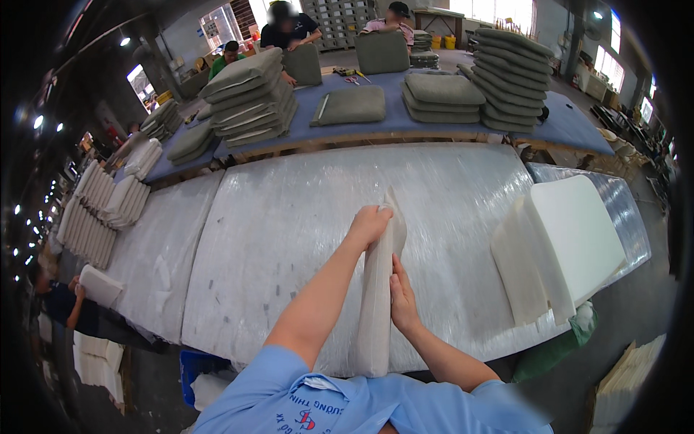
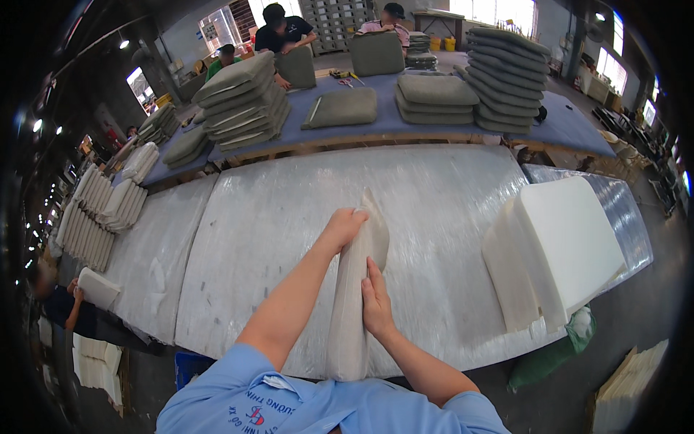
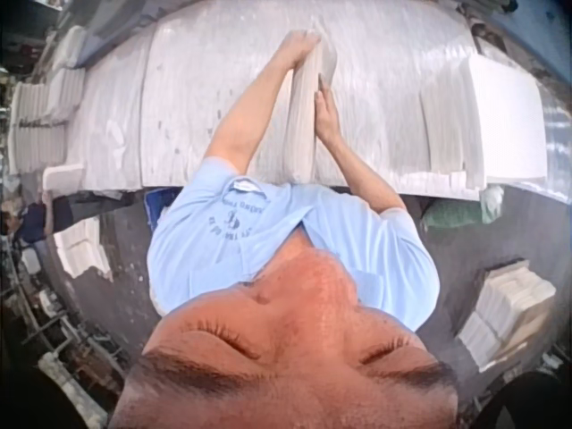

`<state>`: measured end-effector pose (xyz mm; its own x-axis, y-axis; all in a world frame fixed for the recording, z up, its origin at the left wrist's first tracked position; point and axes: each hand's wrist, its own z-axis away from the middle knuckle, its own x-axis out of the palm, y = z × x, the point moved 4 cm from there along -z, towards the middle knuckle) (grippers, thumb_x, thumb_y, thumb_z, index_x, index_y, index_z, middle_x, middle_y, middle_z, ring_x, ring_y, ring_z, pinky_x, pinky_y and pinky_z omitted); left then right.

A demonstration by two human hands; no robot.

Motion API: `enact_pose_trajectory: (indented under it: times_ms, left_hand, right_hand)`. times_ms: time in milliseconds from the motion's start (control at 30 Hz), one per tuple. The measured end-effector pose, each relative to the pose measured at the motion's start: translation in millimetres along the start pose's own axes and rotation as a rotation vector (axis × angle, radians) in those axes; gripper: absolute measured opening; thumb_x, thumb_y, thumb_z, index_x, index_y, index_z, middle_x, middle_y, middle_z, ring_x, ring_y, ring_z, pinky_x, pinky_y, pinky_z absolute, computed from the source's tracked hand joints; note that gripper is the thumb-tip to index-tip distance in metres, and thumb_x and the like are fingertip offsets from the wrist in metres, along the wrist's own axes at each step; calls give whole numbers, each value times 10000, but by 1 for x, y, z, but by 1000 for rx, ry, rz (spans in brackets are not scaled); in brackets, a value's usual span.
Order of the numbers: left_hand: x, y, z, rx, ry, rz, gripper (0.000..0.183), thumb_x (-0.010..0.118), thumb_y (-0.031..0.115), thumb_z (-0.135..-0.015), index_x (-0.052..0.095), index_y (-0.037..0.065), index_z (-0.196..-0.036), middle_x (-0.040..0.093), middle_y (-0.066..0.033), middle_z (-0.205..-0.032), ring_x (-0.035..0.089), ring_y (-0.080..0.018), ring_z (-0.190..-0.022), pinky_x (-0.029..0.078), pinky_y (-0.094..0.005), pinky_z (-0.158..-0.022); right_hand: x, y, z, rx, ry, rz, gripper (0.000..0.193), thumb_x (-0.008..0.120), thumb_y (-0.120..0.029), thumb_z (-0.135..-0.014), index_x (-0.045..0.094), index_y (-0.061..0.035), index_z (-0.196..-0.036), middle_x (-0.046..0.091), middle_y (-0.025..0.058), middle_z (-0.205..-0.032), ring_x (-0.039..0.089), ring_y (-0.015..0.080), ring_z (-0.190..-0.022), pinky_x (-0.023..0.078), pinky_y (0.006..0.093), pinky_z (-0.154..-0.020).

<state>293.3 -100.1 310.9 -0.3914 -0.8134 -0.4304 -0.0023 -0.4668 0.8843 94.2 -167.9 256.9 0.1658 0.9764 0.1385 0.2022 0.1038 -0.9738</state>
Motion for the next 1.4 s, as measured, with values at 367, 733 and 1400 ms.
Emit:
enact_pose_trajectory:
  times_ms: [367,733,1400]
  left_hand:
    - [14,-9,-14,-210,-269,534,716,475,595,-1070,573,-5,-1448,606,-178,-1441,594,-283,-1281,460,-398,-1092]
    - [-2,-78,-56,-261,-445,221,845,287,770,-1035,615,128,-1477,589,-102,-1483,458,-272,-1421,240,-442,-1245]
    - [5,-14,-22,46,-517,634,600,769,500,-937,656,42,-1309,690,-63,-1209,614,-197,-1152,479,-387,-1023]
  right_hand:
    - [-35,12,-100,-94,213,214,599,488,-318,-1098,384,11,-1587,468,219,-1572,438,306,-1473,307,385,-1231]
    - [-49,10,-202,139,42,48,408,512,-426,-1106,641,-60,-981,598,-10,-928,516,116,-893,439,305,-838]
    - [-69,6,-200,-38,147,17,329,562,-309,-1104,581,-89,-860,532,-56,-835,447,62,-791,395,269,-718]
